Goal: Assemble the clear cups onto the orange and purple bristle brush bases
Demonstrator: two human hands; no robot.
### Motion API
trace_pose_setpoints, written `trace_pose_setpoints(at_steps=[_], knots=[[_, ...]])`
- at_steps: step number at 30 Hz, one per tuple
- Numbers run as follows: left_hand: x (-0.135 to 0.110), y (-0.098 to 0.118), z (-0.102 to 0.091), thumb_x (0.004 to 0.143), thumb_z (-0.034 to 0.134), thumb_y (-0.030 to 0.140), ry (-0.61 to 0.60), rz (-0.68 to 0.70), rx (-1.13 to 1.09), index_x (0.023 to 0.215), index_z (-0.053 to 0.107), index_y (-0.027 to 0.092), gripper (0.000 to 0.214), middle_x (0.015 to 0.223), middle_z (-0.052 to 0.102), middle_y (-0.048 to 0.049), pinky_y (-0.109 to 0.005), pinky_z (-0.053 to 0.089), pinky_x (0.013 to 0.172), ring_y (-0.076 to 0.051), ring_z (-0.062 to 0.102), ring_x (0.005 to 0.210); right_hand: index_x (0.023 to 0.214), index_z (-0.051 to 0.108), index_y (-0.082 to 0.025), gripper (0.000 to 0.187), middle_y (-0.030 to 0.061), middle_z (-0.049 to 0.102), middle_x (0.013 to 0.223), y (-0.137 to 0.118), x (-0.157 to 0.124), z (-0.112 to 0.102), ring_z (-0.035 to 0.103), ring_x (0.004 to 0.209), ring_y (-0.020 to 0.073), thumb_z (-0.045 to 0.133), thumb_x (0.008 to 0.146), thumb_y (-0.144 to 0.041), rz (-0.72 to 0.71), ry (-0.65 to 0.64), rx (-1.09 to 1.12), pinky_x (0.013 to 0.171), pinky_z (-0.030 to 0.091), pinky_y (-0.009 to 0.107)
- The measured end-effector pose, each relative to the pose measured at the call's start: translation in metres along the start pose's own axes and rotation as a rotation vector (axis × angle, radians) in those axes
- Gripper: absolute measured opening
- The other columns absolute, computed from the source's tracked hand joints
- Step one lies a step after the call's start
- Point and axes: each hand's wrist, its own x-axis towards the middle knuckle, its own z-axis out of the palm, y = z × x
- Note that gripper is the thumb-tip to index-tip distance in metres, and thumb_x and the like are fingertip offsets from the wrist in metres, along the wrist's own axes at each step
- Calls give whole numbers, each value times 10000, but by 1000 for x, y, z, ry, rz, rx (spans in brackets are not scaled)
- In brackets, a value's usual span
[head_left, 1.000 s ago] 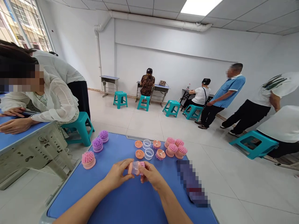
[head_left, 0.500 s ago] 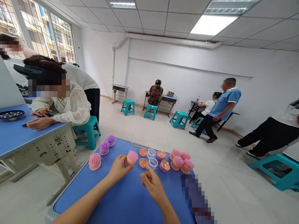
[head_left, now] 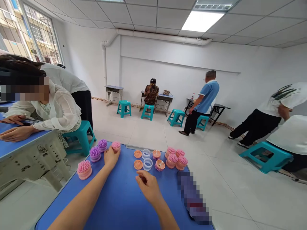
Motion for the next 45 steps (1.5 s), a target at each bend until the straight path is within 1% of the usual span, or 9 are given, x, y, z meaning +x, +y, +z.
trace_pose_setpoints(at_steps=[5,8,13,18,22,28,34,39,45], knots=[[-3,-5,2,745,515,380,77,17,-2,1114,456,40,505,1056,595,-209,-412,339,921,-336,505,1059,817,636,-177,238,30,634,693,7,9,-25,563,598,157,469,770,-339,-6,302,-70,577,452,263],[-14,-4,-3,732,517,358,143,15,-26,1106,455,50,488,1084,560,-207,-447,343,912,-348,476,1078,839,621,-165,279,52,642,772,15,14,-43,577,627,164,436,774,-364,31,508,-154,622,474,282],[-46,14,-11,756,494,294,144,162,-105,1035,487,117,331,1012,570,-136,-428,374,893,-292,495,1022,1004,578,-97,396,180,589,1003,37,20,-59,585,841,269,474,729,-363,126,618,-267,718,469,387],[-71,58,-1,710,615,301,-101,452,-134,1001,561,214,308,1021,629,-36,-337,397,892,-230,512,1011,1098,524,-76,494,228,540,1147,60,26,-54,506,1067,343,557,657,-296,162,603,-340,845,422,440],[-78,87,15,615,707,321,-238,519,-85,1018,581,198,440,1053,646,-48,-350,381,908,-261,494,1056,1128,495,-94,521,212,538,1183,71,30,-48,486,1119,342,577,642,-262,155,570,-362,882,411,438],[-77,100,28,622,686,306,-308,498,-4,1042,570,115,476,1070,632,-147,-401,369,899,-324,457,1112,1149,479,-54,525,240,529,1188,69,35,-43,492,1124,346,571,655,-208,169,557,-382,902,409,447],[-75,104,32,681,608,255,-329,540,-25,1048,548,144,387,1040,640,-122,-390,373,904,-293,491,1086,1133,502,-108,496,189,587,1108,59,40,-43,549,1056,313,591,651,-181,185,580,-380,850,453,420],[-78,102,13,699,569,311,-326,570,-126,1038,520,157,376,1079,617,-108,-368,414,882,-270,524,1053,1123,498,-155,482,124,596,1114,31,30,-50,528,1077,273,624,664,-233,89,588,-309,928,404,420],[-90,88,-32,659,592,389,-409,482,-581,1038,473,194,442,1053,608,-70,-381,482,822,-246,595,955,1117,448,-202,459,56,614,1044,-3,10,-39,603,953,188,623,692,-189,-133,423,357,859,480,340]])
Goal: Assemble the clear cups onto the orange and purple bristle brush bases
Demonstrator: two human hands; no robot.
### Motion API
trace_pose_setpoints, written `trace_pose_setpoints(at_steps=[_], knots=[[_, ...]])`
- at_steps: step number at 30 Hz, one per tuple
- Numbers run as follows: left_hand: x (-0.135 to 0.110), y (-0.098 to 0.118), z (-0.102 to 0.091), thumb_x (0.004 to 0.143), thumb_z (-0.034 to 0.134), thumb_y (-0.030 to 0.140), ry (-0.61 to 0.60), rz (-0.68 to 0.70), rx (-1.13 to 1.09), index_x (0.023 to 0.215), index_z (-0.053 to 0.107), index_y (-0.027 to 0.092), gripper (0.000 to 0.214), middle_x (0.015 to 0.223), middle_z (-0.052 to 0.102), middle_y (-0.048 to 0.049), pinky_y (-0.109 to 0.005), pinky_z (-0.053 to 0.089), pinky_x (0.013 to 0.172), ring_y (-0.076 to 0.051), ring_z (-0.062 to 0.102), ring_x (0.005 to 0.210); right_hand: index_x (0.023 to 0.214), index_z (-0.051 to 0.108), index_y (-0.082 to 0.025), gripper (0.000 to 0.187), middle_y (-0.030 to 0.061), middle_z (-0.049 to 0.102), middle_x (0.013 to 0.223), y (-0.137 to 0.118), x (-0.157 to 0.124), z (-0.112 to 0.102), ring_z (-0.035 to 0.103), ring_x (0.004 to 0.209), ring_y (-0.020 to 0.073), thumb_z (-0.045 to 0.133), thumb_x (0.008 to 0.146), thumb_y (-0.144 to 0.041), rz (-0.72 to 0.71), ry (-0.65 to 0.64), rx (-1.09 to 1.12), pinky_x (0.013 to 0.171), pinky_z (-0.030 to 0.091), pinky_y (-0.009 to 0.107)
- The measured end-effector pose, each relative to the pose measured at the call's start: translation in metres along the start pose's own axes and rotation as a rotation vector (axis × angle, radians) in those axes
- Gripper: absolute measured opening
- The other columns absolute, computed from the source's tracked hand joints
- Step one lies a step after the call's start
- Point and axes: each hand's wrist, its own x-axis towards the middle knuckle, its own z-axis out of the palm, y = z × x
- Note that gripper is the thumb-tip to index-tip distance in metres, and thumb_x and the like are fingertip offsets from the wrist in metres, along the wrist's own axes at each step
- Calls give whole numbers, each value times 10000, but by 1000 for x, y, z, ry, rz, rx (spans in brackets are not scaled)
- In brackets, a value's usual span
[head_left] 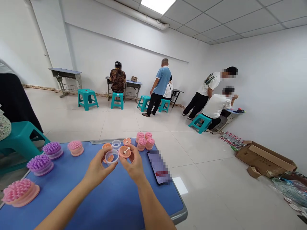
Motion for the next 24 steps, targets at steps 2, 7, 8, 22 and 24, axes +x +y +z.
trace_pose_setpoints(at_steps=[2,7,8,22,24], knots=[[-10,1,-8,658,603,391,4,1,-99,1037,472,188,449,1025,612,-70,-387,489,823,-247,604,933,1079,459,-206,437,45,621,1007,-2,-5,8,616,921,180,641,683,-186,14,-31,109,829,495,327],[-31,-11,-17,638,642,412,19,-76,-235,1010,492,194,456,959,630,-61,-399,511,799,-249,624,878,1031,446,-205,457,53,626,1011,4,-11,23,622,910,181,678,637,-191,86,-84,221,799,504,326],[-33,-13,-18,624,657,424,28,-106,-259,1004,497,196,472,950,633,-60,-398,512,801,-252,625,878,1024,446,-204,464,55,626,1011,5,-12,24,622,908,182,683,625,-194,105,-91,223,798,504,329],[-32,-28,-36,682,622,517,-89,-345,-474,1285,360,256,708,1140,587,-75,-371,455,876,-273,531,1073,1015,484,-214,420,29,622,939,1,-17,28,585,800,156,643,629,-170,22,-75,-3,755,486,312],[-31,-31,-38,688,631,483,-103,-342,-473,1277,356,266,685,1147,565,-63,-354,444,874,-255,521,1067,1031,490,-211,431,35,617,957,2,-17,26,583,829,166,637,627,-172,12,-77,-22,776,485,321]])
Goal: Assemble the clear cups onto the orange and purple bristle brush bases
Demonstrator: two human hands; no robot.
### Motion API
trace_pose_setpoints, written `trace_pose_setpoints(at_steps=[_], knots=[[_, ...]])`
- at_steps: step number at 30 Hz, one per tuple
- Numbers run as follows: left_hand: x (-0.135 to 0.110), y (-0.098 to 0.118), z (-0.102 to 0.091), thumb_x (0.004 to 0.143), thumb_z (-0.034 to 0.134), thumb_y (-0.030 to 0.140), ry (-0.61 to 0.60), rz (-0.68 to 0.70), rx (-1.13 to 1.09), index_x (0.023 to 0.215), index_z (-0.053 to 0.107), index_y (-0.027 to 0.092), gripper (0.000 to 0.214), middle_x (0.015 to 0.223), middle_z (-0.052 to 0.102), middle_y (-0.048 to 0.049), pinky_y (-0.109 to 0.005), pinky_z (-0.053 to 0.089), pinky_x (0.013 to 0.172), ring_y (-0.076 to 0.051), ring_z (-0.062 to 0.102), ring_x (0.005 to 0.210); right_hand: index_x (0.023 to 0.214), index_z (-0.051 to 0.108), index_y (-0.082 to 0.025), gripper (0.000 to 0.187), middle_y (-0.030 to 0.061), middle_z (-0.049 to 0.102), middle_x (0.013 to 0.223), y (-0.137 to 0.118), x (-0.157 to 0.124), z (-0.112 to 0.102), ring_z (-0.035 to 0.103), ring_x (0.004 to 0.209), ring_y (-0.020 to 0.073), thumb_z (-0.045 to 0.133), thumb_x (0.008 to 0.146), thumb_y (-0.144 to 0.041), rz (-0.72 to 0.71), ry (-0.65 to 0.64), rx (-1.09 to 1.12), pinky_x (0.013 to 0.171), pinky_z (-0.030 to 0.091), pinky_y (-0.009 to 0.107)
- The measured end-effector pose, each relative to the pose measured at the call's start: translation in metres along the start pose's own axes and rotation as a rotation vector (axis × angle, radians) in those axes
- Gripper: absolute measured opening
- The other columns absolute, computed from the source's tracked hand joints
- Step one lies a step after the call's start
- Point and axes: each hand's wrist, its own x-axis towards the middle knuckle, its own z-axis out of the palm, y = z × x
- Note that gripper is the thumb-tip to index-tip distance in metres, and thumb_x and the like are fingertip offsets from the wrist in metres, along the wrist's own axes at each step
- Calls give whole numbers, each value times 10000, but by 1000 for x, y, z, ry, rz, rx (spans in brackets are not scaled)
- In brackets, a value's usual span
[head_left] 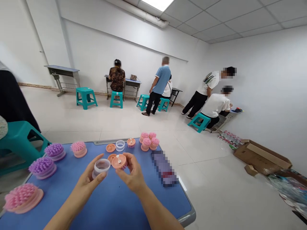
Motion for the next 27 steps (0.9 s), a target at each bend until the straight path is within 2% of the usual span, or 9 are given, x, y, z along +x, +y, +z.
trace_pose_setpoints(at_steps=[4,7,12,16,22,27], knots=[[0,2,0,605,722,370,8,89,-48,1097,428,232,589,1000,564,-30,-281,473,733,-202,555,893,1082,492,-209,458,51,602,1012,1,-2,-7,576,923,185,632,647,-176,1,-32,-31,846,471,335],[0,3,1,586,739,307,-46,133,-98,929,454,216,455,850,555,8,-232,451,640,-156,536,765,1135,473,-227,461,60,569,1071,-2,-3,-14,565,970,184,602,697,-163,-40,-112,-81,863,472,332],[-1,5,-1,602,734,301,-120,105,-146,965,466,219,458,851,545,8,-226,426,621,-133,503,718,1156,468,-247,486,58,544,1079,-7,-4,-17,555,961,182,587,705,-111,-195,-251,-272,843,476,332],[-2,7,0,588,732,344,-153,49,-134,982,475,216,487,834,541,3,-250,427,629,-145,506,712,1109,474,-234,454,43,589,995,-9,-5,-16,587,833,166,613,689,-130,-183,-271,-300,763,499,313],[-3,3,2,603,724,315,-271,33,-141,1016,488,218,485,888,551,-10,-269,434,652,-162,524,754,1090,522,-234,428,56,568,1053,-14,-4,-15,554,945,186,598,691,-100,-204,-367,-285,810,477,323],[-3,2,1,612,716,320,-300,24,-106,1016,507,209,468,888,573,-11,-269,437,658,-163,533,759,1088,527,-239,413,51,574,1049,-17,-4,-16,558,935,183,595,702,-107,-152,-413,-272,822,477,330]])
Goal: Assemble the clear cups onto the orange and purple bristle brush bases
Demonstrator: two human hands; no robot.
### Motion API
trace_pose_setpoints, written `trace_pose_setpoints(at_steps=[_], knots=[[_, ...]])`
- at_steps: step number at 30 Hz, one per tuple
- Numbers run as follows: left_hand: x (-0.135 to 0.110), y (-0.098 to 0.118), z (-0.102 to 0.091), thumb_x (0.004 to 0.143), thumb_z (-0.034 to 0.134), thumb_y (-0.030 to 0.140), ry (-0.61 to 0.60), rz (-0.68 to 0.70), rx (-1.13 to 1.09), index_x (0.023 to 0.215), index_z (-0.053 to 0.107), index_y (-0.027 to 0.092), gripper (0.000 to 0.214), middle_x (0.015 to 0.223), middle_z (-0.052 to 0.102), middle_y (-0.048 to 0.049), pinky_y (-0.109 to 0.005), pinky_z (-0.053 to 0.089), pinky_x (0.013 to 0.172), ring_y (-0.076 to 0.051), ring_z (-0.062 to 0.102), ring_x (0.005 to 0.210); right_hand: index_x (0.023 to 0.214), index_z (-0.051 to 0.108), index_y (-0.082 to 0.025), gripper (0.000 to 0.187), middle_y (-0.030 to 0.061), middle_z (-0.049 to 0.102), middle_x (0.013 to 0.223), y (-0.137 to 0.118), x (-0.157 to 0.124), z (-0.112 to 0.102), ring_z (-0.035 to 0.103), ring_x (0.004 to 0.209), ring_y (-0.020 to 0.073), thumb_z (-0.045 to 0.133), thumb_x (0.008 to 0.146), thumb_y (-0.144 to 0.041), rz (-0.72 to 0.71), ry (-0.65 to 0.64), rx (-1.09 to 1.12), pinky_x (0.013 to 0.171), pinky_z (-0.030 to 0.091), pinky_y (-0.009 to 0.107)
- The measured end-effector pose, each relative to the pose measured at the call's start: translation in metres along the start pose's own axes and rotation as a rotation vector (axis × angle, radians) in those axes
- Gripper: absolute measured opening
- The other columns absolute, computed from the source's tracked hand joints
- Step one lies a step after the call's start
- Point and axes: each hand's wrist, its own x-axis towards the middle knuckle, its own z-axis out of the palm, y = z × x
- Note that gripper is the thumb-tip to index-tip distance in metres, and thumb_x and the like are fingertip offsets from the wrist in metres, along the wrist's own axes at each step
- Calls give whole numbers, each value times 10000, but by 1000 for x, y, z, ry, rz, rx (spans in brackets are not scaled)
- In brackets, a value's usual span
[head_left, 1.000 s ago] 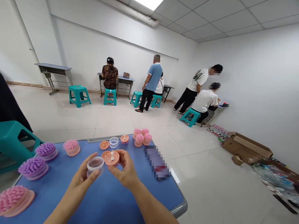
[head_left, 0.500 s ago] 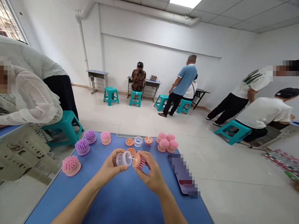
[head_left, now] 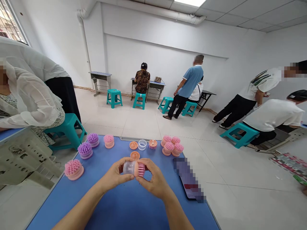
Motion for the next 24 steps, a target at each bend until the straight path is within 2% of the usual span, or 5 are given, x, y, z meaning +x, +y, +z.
trace_pose_setpoints(at_steps=[8,13,17,20,24], knots=[[-2,13,-1,693,617,452,-39,-136,61,824,593,159,322,635,556,27,-235,423,563,-128,529,589,1113,530,-260,445,38,582,1077,1,0,-3,538,1014,191,619,704,-113,-30,-71,8,884,452,352],[-2,5,-4,707,572,528,-95,-324,-89,750,598,142,390,606,602,1,-212,410,480,-106,530,486,1110,543,-263,457,39,574,1110,1,0,-4,527,1052,182,626,698,-84,-23,-128,15,922,431,348],[1,-5,-5,689,534,597,-83,-433,-214,698,595,126,476,468,553,13,-189,330,378,-76,430,357,1103,553,-284,441,33,560,1156,0,-1,-4,521,1080,184,589,717,-75,-22,-148,31,933,426,363],[1,-6,-3,694,553,584,-57,-418,-252,728,587,134,452,504,557,18,-180,342,397,-74,444,394,1100,554,-278,450,35,571,1133,2,-1,-3,526,1067,186,592,705,-66,-31,-123,19,927,427,359],[-1,-1,-2,716,622,476,-40,-289,-249,849,582,162,343,687,563,19,-210,436,564,-95,522,592,1101,540,-253,451,45,583,1076,6,-1,-1,547,994,191,620,686,-94,-7,-65,-24,868,454,342]])
